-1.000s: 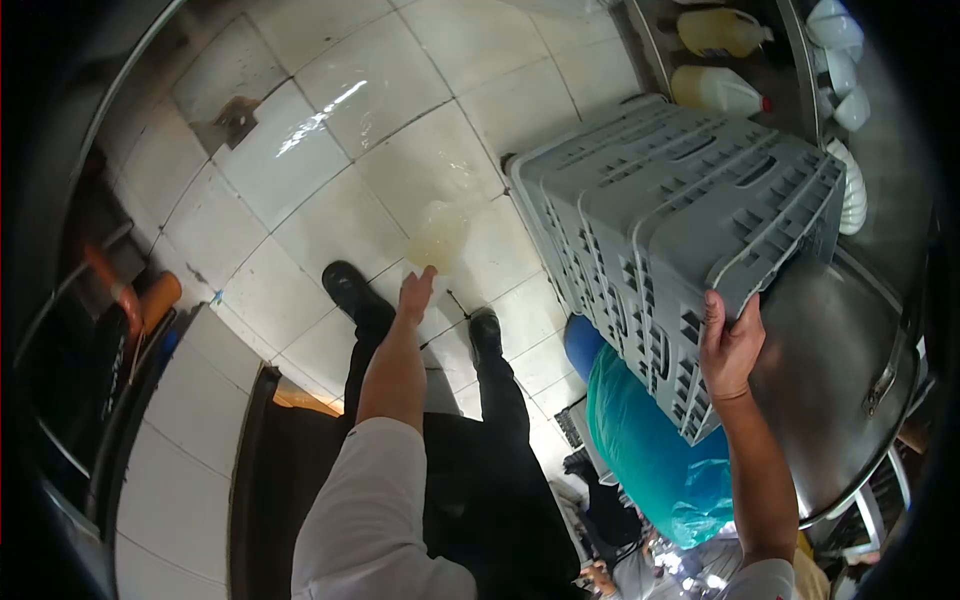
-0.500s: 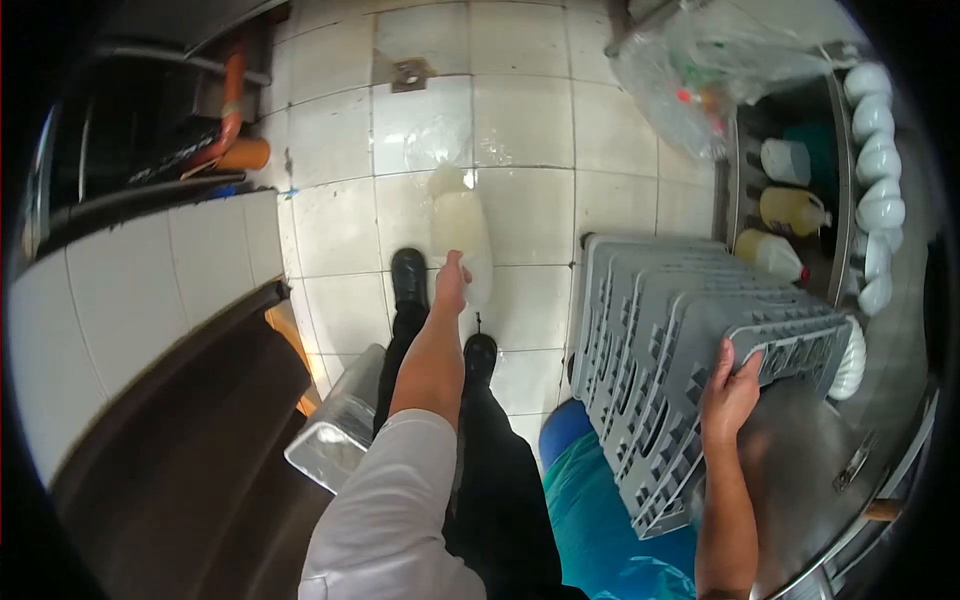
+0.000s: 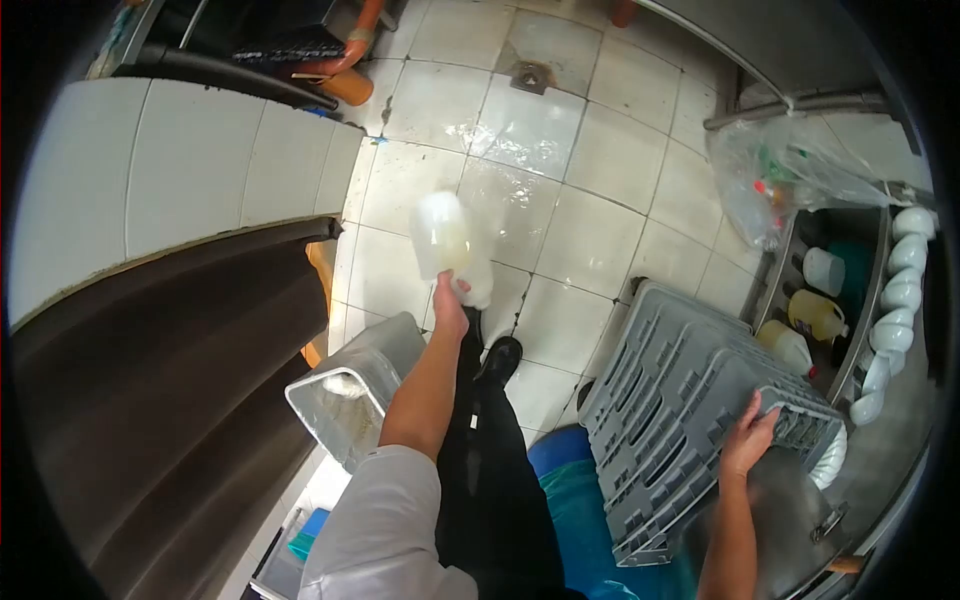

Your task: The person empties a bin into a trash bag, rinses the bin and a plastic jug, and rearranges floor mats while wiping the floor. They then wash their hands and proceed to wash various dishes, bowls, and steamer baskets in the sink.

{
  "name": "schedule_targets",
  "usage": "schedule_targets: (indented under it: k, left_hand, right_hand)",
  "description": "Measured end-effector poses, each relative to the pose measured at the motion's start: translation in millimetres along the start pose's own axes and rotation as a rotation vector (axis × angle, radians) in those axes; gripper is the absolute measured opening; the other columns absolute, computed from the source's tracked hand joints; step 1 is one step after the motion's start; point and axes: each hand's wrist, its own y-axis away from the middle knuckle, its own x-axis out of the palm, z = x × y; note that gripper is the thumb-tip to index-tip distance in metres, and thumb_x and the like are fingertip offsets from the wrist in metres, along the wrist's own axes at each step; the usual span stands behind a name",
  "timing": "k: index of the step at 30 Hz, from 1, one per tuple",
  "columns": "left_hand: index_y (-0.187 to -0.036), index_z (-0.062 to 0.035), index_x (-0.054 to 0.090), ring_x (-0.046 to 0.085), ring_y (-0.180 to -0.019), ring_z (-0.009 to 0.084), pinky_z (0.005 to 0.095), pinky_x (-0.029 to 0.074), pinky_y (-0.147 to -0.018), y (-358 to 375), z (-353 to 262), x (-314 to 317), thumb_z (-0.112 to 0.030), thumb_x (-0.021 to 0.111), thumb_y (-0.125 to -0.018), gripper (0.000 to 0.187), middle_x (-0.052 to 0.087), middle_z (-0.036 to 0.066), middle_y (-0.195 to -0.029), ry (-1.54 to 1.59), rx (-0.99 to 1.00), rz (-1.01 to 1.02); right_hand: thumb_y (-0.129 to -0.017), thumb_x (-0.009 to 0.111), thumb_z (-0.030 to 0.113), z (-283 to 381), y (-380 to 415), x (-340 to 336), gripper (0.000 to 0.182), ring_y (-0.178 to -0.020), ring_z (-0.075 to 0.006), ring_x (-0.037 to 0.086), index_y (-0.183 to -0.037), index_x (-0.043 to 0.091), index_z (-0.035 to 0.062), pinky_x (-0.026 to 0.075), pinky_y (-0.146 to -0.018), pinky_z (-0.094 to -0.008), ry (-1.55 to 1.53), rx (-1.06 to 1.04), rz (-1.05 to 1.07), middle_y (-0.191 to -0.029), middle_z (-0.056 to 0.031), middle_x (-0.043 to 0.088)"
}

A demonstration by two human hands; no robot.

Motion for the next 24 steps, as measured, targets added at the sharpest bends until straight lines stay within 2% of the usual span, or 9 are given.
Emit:
schedule_targets:
  k: [3,6,9,12,14,15,18,21,24]
  left_hand:
    - [-0.079,-0.0013,0.061,0.049,-0.061,0.0208,0.0363,0.041,-0.059,-37.4,5.9,-58.1,-0.048,0.056,-0.08,0.047,0.054,0.009,-0.068,-0.225,-0.082,-0.233]
    - [-0.082,0.0036,0.063,0.052,-0.065,0.0225,0.0385,0.042,-0.062,-62.0,-5.7,-80.1,-0.052,0.055,-0.08,0.056,0.056,0.011,-0.071,-0.528,-0.118,-0.388]
    - [-0.089,0.0098,0.063,0.054,-0.068,0.0245,0.0394,0.044,-0.066,-96.1,-15.9,-89.7,-0.057,0.054,-0.08,0.068,0.058,0.013,-0.074,-0.605,-0.181,-0.493]
    - [-0.095,0.0137,0.062,0.055,-0.069,0.0264,0.0395,0.045,-0.07,-143.4,-17.2,-110.9,-0.059,0.056,-0.078,0.074,0.06,0.015,-0.077,-0.775,-0.111,-0.381]
    - [-0.09,0.0127,0.062,0.054,-0.068,0.0249,0.0383,0.044,-0.069,-159.0,-29.9,-97.4,-0.057,0.057,-0.078,0.071,0.059,0.014,-0.076,-0.748,-0.156,-0.408]
    - [-0.088,0.0122,0.062,0.054,-0.068,0.0241,0.0377,0.044,-0.069,-161.7,-38.2,-91.2,-0.056,0.057,-0.078,0.069,0.059,0.014,-0.075,-0.735,-0.182,-0.425]
    - [-0.082,0.0052,0.062,0.051,-0.065,0.0197,0.0357,0.043,-0.066,-168.1,-67.2,-76.2,-0.051,0.059,-0.078,0.057,0.056,0.011,-0.069,-0.587,-0.183,-0.342]
    - [-0.083,-0.0024,0.06,0.048,-0.063,0.0157,0.0319,0.042,-0.062,-157.1,-98.9,-57.2,-0.045,0.06,-0.079,0.043,0.055,0.006,-0.073,-0.264,-0.148,-0.286]
    - [-0.095,-0.0051,0.057,0.049,-0.067,0.0142,0.0302,0.042,-0.065,-124.9,-131.5,-38.0,-0.038,0.062,-0.08,0.036,0.054,0.003,-0.083,-0.041,0.001,-0.076]
  right_hand:
    - [-0.096,0.05,0.037,-5.6,1.1,4.5,0.053,-0.083,-0.0475,0.059,-0.112,0.051,-0.0134,0.046,-0.072,-0.0456,-0.008,-0.026,-0.047,-0.087,-0.0322,0.062]
    - [-0.097,0.049,0.037,-13.9,-1.5,8.2,0.053,-0.087,-0.0447,0.061,-0.117,0.05,-0.0125,0.047,-0.076,-0.0418,-0.04,-0.101,-0.052,-0.093,-0.0308,0.063]
    - [-0.098,0.048,0.033,-8.3,-0.7,5.4,0.048,-0.092,-0.0391,0.063,-0.117,0.05,-0.0108,0.047,-0.079,-0.0387,-0.063,-0.091,-0.023,-0.101,-0.0283,0.063]
    - [-0.098,0.048,0.032,-16.5,-2.2,11.4,0.047,-0.094,-0.0347,0.064,-0.117,0.05,-0.0117,0.047,-0.08,-0.0374,-0.026,-0.045,-0.013,-0.104,-0.0263,0.064]
    - [-0.099,0.048,0.032,-26.4,-5.3,11.4,0.049,-0.094,-0.0342,0.064,-0.117,0.049,-0.0127,0.047,-0.08,-0.0371,0.031,0.023,-0.024,-0.104,-0.0259,0.064]
    - [-0.099,0.045,0.034,-25.2,-3.6,11.0,0.058,-0.105,-0.0288,0.062,-0.125,0.042,-0.0175,0.044,-0.09,-0.0328,-0.044,-0.033,0.007,-0.113,-0.0228,0.063]
    - [-0.099,0.046,0.036,-7.6,-3.6,3.1,0.059,-0.106,-0.0311,0.061,-0.126,0.042,-0.0158,0.044,-0.089,-0.034,0.06,0.039,0.072,-0.113,-0.024,0.063]
    - [-0.098,0.047,0.037,-7.2,-2.1,4.3,0.057,-0.104,-0.0351,0.061,-0.125,0.044,-0.0141,0.045,-0.088,-0.0354,0.011,0.012,0.029,-0.111,-0.0252,0.063]
    - [-0.098,0.047,0.036,0.3,-0.8,1.2,0.056,-0.102,-0.038,0.061,-0.124,0.046,-0.0131,0.046,-0.086,-0.0361,0.002,0.02,0.047,-0.111,-0.0264,0.062]
